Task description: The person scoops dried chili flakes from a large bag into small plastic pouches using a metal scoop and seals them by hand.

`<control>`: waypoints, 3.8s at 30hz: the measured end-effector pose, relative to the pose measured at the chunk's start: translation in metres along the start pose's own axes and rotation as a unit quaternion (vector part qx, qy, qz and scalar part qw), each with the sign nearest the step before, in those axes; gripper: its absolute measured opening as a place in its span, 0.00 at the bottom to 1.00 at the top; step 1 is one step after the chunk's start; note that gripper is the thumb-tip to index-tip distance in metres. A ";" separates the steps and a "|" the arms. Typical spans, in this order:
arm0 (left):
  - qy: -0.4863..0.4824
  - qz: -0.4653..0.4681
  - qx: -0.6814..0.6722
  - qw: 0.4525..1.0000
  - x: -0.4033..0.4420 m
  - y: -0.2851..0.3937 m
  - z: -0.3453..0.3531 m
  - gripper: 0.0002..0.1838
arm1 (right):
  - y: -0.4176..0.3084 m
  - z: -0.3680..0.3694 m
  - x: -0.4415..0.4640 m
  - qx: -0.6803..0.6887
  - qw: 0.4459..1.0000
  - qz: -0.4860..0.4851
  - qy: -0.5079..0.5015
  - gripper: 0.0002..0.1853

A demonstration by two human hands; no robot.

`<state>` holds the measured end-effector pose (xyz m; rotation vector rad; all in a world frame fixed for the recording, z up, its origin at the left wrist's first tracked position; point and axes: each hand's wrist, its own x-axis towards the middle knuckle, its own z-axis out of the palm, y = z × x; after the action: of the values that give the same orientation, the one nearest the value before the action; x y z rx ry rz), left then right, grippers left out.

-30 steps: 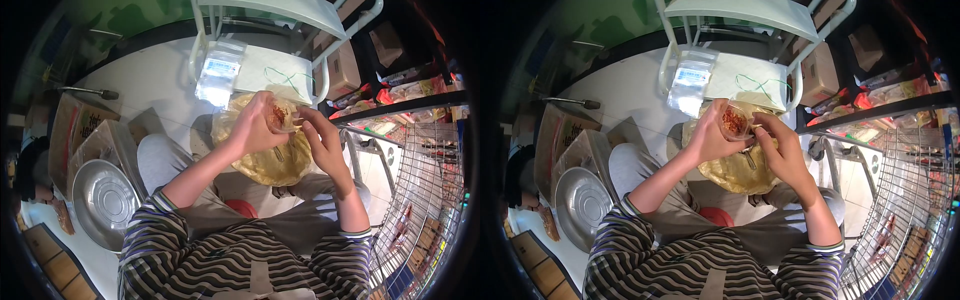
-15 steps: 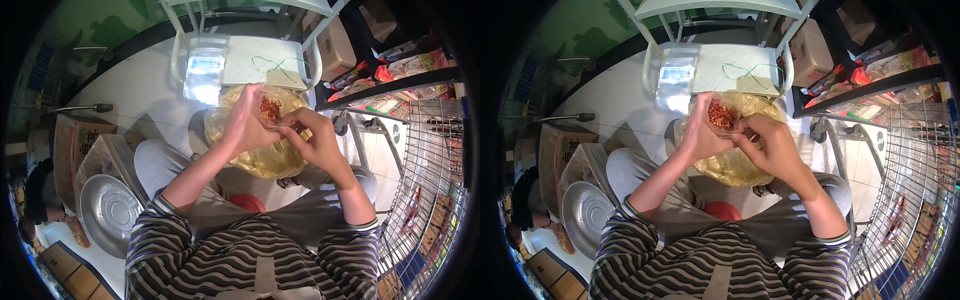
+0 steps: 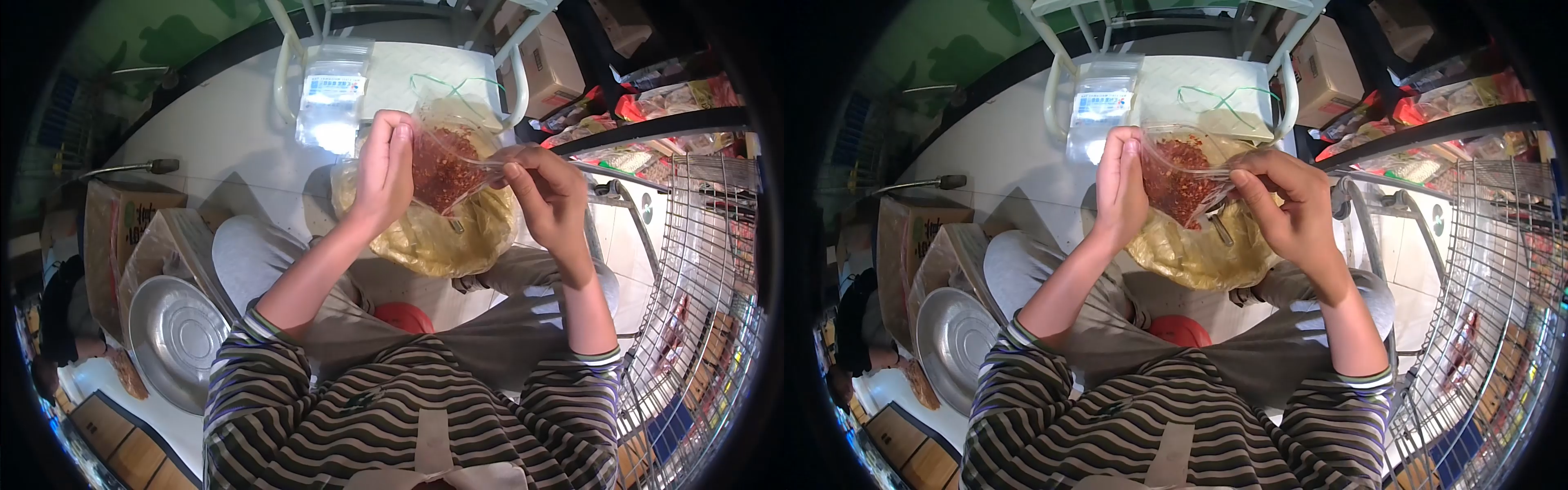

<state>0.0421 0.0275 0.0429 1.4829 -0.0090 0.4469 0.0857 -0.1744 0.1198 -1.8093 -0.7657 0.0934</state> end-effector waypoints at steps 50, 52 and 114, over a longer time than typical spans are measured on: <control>-0.289 -0.132 -0.209 0.925 0.010 0.031 0.003 0.40 | 0.025 0.042 -0.001 -0.121 0.927 -0.122 0.332 0.09; -0.285 -0.138 -0.183 0.931 0.010 0.031 0.003 0.38 | 0.024 0.035 -0.001 -0.143 0.942 -0.093 0.290 0.08; -0.145 -0.065 0.193 0.968 -0.011 -0.020 0.011 0.22 | -0.010 0.014 0.007 -0.278 0.956 -0.092 -0.006 0.38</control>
<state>0.0406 0.0136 0.0219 1.9108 -0.0572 0.1231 0.0805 -0.1577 0.1254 -2.2516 -1.0388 -0.2595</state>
